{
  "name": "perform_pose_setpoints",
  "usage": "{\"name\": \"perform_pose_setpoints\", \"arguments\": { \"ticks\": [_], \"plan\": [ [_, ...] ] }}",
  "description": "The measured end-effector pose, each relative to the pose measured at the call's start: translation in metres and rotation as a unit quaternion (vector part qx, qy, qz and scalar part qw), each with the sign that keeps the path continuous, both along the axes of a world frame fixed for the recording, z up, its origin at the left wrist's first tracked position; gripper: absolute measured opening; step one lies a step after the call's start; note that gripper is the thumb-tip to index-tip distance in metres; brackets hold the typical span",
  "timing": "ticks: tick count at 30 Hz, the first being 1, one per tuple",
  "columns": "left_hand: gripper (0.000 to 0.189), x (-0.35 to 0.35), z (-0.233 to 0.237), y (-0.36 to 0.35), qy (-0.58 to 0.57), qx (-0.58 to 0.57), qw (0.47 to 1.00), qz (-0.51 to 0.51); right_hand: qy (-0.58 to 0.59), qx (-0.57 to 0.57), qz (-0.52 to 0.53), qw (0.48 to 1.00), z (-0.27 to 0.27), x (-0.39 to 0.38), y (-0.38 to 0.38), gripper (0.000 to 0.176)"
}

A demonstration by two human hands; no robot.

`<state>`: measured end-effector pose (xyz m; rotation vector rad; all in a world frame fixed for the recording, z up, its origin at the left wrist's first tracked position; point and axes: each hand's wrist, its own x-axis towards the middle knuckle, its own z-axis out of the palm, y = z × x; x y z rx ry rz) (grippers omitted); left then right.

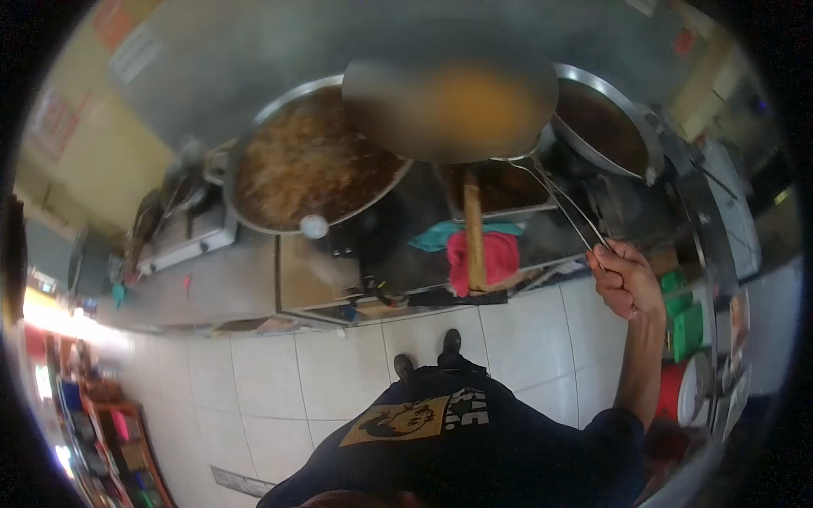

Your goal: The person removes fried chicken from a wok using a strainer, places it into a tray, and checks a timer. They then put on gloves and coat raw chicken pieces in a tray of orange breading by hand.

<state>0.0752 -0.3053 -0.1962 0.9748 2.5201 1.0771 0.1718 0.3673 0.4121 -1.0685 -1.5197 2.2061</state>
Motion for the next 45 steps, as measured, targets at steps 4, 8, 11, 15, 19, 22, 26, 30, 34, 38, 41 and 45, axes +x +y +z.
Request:
{"name": "perform_pose_setpoints", "arguments": {
  "ticks": [4, 8, 11, 15, 19, 22, 26, 30, 34, 38, 41, 45],
  "plan": [
    [0.039, -0.013, 0.025, 0.017, -0.245, -0.139, 0.957, 0.07, -0.069, -0.004, -0.06, 0.996, 0.017, 0.0, -0.012, 0.019],
    [0.037, -0.06, 0.022, 0.039, -0.287, 0.0, 0.955, 0.073, -0.095, -0.007, -0.079, 0.992, -0.019, 0.037, 0.024, 0.02],
    [0.043, -0.138, 0.025, 0.099, -0.555, -0.063, 0.772, 0.302, -0.07, -0.01, -0.028, 0.997, -0.061, -0.003, 0.083, 0.02],
    [0.049, -0.186, 0.069, 0.145, -0.479, 0.039, 0.826, 0.294, -0.004, -0.039, 0.042, 0.998, -0.121, -0.104, 0.185, 0.018],
    [0.046, -0.17, 0.09, 0.138, -0.459, -0.034, 0.816, 0.35, -0.064, -0.191, 0.03, 0.979, -0.126, -0.137, 0.228, 0.015],
    [0.052, -0.129, 0.092, 0.121, -0.476, -0.109, 0.788, 0.375, -0.196, -0.053, 0.068, 0.977, -0.108, -0.094, 0.189, 0.017],
    [0.055, -0.116, 0.097, 0.115, -0.35, -0.079, 0.888, 0.287, -0.297, 0.248, 0.074, 0.919, -0.117, -0.031, 0.113, 0.023],
    [0.071, -0.198, 0.137, 0.16, -0.17, -0.205, 0.907, 0.327, -0.473, 0.508, 0.261, 0.671, -0.205, -0.002, 0.096, 0.023],
    [0.053, -0.252, 0.304, 0.225, -0.015, -0.017, 0.947, 0.321, -0.493, 0.595, 0.131, 0.621, -0.222, 0.018, 0.083, 0.025],
    [0.025, -0.25, 0.436, 0.273, 0.057, 0.08, 0.958, 0.27, -0.426, 0.658, 0.096, 0.614, -0.146, -0.005, 0.054, 0.02],
    [0.023, -0.244, 0.461, 0.31, 0.106, 0.137, 0.971, 0.162, -0.326, 0.683, 0.092, 0.647, -0.085, -0.048, 0.035, 0.02],
    [0.033, -0.249, 0.453, 0.361, 0.225, 0.116, 0.964, 0.078, -0.242, 0.575, 0.134, 0.77, -0.031, -0.146, 0.02, 0.021]
  ]
}}
